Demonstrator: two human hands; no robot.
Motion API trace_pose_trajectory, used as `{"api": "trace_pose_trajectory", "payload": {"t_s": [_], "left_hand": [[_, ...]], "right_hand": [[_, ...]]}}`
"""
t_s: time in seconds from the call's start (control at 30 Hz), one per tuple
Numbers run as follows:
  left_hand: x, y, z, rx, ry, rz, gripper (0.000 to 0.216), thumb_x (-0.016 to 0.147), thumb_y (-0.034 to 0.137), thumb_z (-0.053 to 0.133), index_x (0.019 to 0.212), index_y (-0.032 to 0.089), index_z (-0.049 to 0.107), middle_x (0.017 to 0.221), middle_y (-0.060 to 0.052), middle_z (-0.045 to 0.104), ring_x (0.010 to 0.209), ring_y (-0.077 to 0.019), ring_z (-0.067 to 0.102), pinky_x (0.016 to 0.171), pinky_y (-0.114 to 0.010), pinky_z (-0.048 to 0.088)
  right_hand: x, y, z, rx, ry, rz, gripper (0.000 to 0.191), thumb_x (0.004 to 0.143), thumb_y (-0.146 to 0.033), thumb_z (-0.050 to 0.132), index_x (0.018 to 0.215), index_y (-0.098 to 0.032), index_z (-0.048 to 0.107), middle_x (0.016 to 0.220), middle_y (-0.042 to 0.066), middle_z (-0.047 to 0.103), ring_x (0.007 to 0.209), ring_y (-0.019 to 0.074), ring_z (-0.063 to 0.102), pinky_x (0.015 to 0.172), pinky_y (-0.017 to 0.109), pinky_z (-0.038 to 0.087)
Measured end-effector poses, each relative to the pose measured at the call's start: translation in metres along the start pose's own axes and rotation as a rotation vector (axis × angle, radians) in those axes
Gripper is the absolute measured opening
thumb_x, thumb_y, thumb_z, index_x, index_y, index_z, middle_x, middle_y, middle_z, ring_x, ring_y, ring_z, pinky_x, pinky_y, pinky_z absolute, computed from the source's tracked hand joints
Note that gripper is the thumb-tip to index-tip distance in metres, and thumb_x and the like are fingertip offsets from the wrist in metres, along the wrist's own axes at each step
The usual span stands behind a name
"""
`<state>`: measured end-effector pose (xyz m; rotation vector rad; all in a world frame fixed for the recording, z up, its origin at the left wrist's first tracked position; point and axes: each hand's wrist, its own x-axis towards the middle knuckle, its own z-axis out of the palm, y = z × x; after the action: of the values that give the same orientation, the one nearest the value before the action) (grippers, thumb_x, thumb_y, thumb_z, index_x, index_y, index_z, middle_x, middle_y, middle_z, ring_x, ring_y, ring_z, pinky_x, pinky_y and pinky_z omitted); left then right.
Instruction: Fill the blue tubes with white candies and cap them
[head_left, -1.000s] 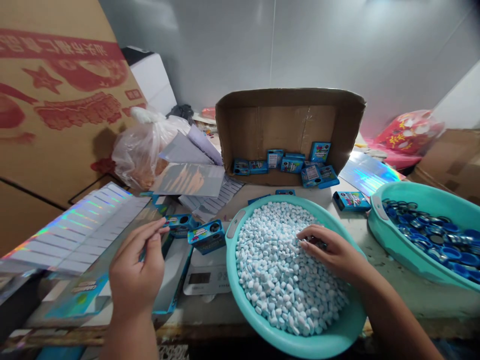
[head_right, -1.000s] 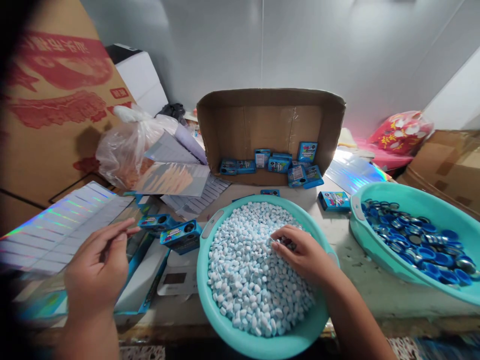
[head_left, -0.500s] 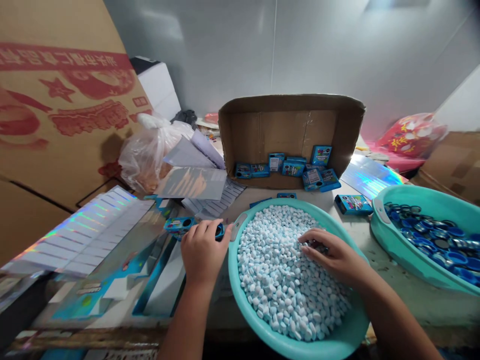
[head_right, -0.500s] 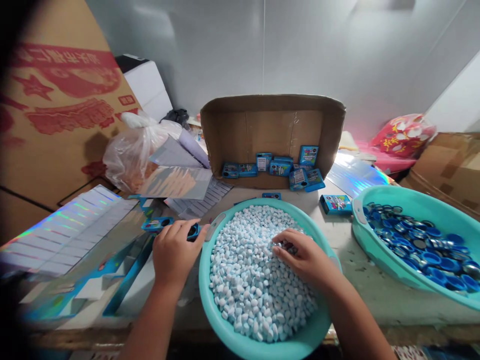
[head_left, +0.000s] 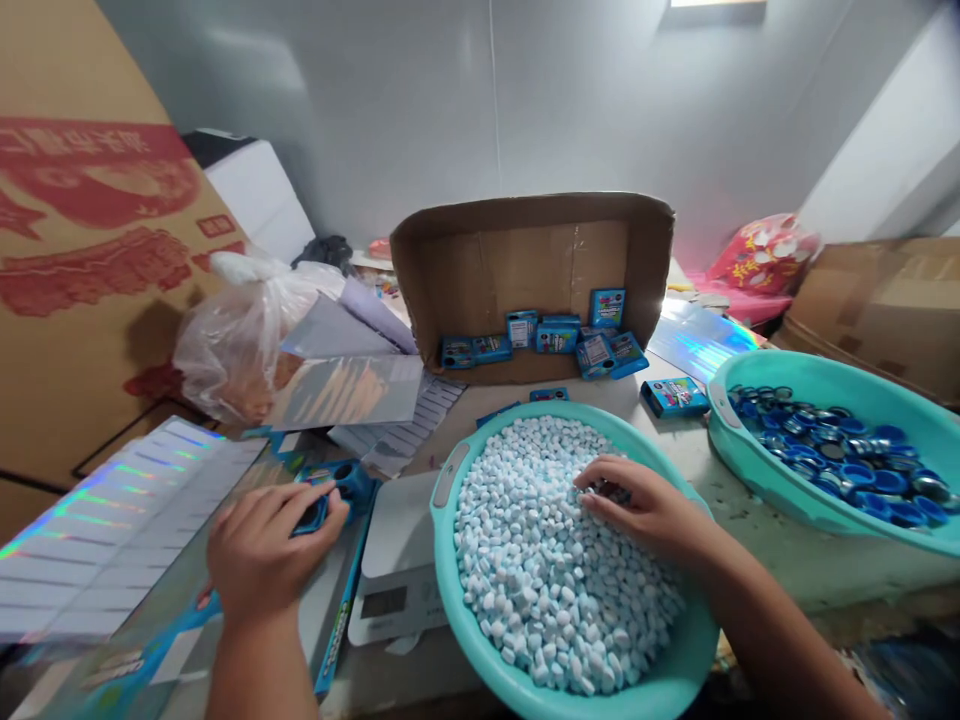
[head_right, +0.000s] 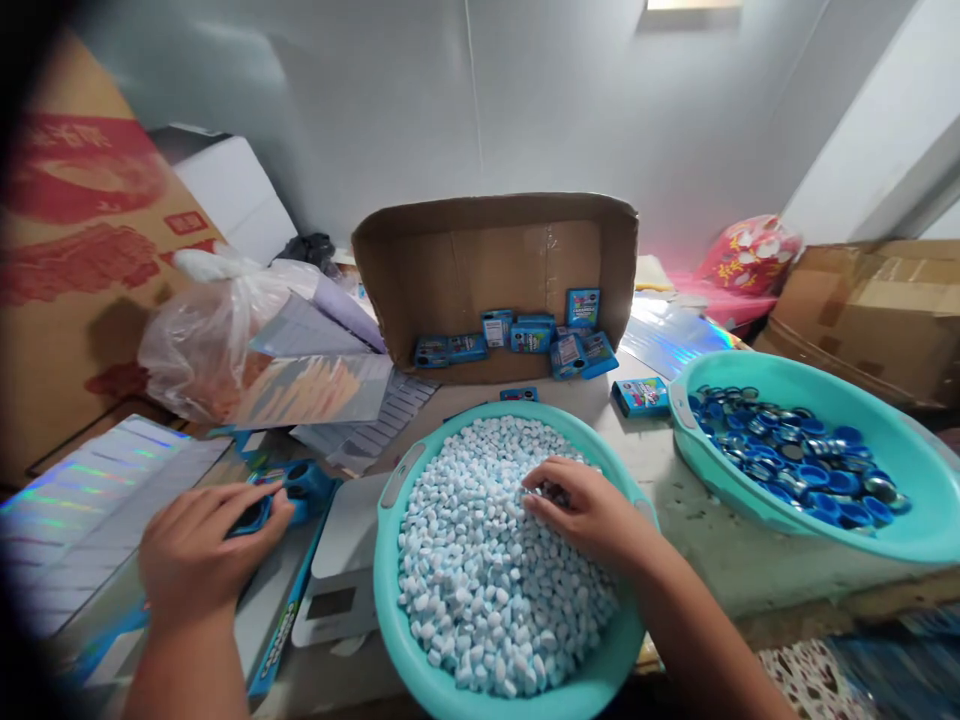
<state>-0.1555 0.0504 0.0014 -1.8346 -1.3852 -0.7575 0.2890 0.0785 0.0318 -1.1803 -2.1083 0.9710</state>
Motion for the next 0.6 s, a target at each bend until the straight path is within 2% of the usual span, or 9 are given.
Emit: {"api": "trace_pose_trajectory", "payload": {"t_s": [0.13, 0.2, 0.27, 0.33, 0.4, 0.47, 0.53, 0.6], "left_hand": [[-0.019, -0.004, 0.01, -0.046, 0.073, -0.021, 0.019, 0.071, 0.017, 0.074, 0.089, 0.023, 0.069, 0.081, -0.005, 0.073, 0.075, -0.0254, 0.068, 0.076, -0.04, 0.052], [-0.023, -0.002, 0.014, -0.089, 0.052, -0.04, 0.019, 0.072, 0.019, 0.075, 0.09, 0.023, 0.069, 0.081, -0.005, 0.073, 0.077, -0.0254, 0.068, 0.078, -0.042, 0.053], [-0.023, 0.001, 0.019, -0.119, -0.007, -0.058, 0.014, 0.076, 0.023, 0.075, 0.089, 0.023, 0.069, 0.084, -0.005, 0.073, 0.081, -0.0254, 0.069, 0.082, -0.042, 0.054], [-0.02, 0.003, 0.025, -0.143, -0.076, -0.11, 0.014, 0.082, 0.027, 0.071, 0.095, 0.022, 0.069, 0.096, -0.009, 0.073, 0.092, -0.0265, 0.07, 0.09, -0.043, 0.054], [-0.018, 0.004, 0.031, -0.141, -0.131, -0.199, 0.036, 0.087, 0.032, 0.067, 0.119, 0.017, 0.064, 0.121, -0.018, 0.068, 0.116, -0.0319, 0.065, 0.103, -0.048, 0.05], [-0.016, 0.003, 0.034, -0.1, -0.183, -0.254, 0.054, 0.09, 0.038, 0.063, 0.138, 0.015, 0.054, 0.137, -0.022, 0.06, 0.132, -0.0386, 0.054, 0.111, -0.057, 0.043], [-0.016, 0.003, 0.035, -0.065, -0.251, -0.241, 0.053, 0.091, 0.042, 0.059, 0.137, 0.016, 0.055, 0.135, -0.022, 0.063, 0.132, -0.0413, 0.054, 0.11, -0.062, 0.041], [-0.015, 0.003, 0.034, -0.06, -0.31, -0.223, 0.043, 0.092, 0.044, 0.057, 0.126, 0.016, 0.062, 0.123, -0.02, 0.068, 0.122, -0.0398, 0.06, 0.106, -0.059, 0.044]], "right_hand": [[0.0, 0.001, 0.001, 0.004, 0.006, 0.005, 0.012, 0.096, -0.034, 0.061, 0.103, -0.028, 0.068, 0.105, 0.006, 0.072, 0.1, 0.0269, 0.066, 0.091, 0.043, 0.054], [0.001, 0.002, 0.0, 0.006, 0.001, 0.008, 0.011, 0.096, -0.034, 0.061, 0.102, -0.028, 0.068, 0.105, 0.007, 0.072, 0.099, 0.0273, 0.066, 0.09, 0.044, 0.054], [0.001, 0.002, 0.0, 0.01, -0.004, 0.011, 0.01, 0.096, -0.034, 0.061, 0.102, -0.028, 0.068, 0.105, 0.007, 0.072, 0.1, 0.0276, 0.066, 0.09, 0.045, 0.054], [0.001, 0.002, 0.0, 0.013, -0.004, 0.01, 0.01, 0.097, -0.034, 0.06, 0.102, -0.028, 0.068, 0.105, 0.006, 0.072, 0.1, 0.0277, 0.066, 0.091, 0.046, 0.054], [0.001, 0.001, 0.0, 0.008, -0.002, 0.009, 0.011, 0.097, -0.033, 0.06, 0.102, -0.029, 0.068, 0.105, 0.006, 0.072, 0.1, 0.0279, 0.066, 0.091, 0.047, 0.054], [0.0, 0.0, 0.0, 0.001, 0.005, 0.004, 0.011, 0.096, -0.033, 0.06, 0.103, -0.029, 0.068, 0.105, 0.007, 0.072, 0.1, 0.0282, 0.066, 0.09, 0.046, 0.055], [0.0, -0.002, 0.001, -0.008, 0.013, -0.001, 0.012, 0.096, -0.034, 0.06, 0.102, -0.028, 0.068, 0.105, 0.007, 0.072, 0.1, 0.0282, 0.066, 0.09, 0.045, 0.055], [0.001, -0.003, 0.001, -0.016, 0.02, -0.005, 0.012, 0.096, -0.034, 0.06, 0.101, -0.028, 0.069, 0.104, 0.007, 0.072, 0.098, 0.0277, 0.066, 0.089, 0.044, 0.055]]}}
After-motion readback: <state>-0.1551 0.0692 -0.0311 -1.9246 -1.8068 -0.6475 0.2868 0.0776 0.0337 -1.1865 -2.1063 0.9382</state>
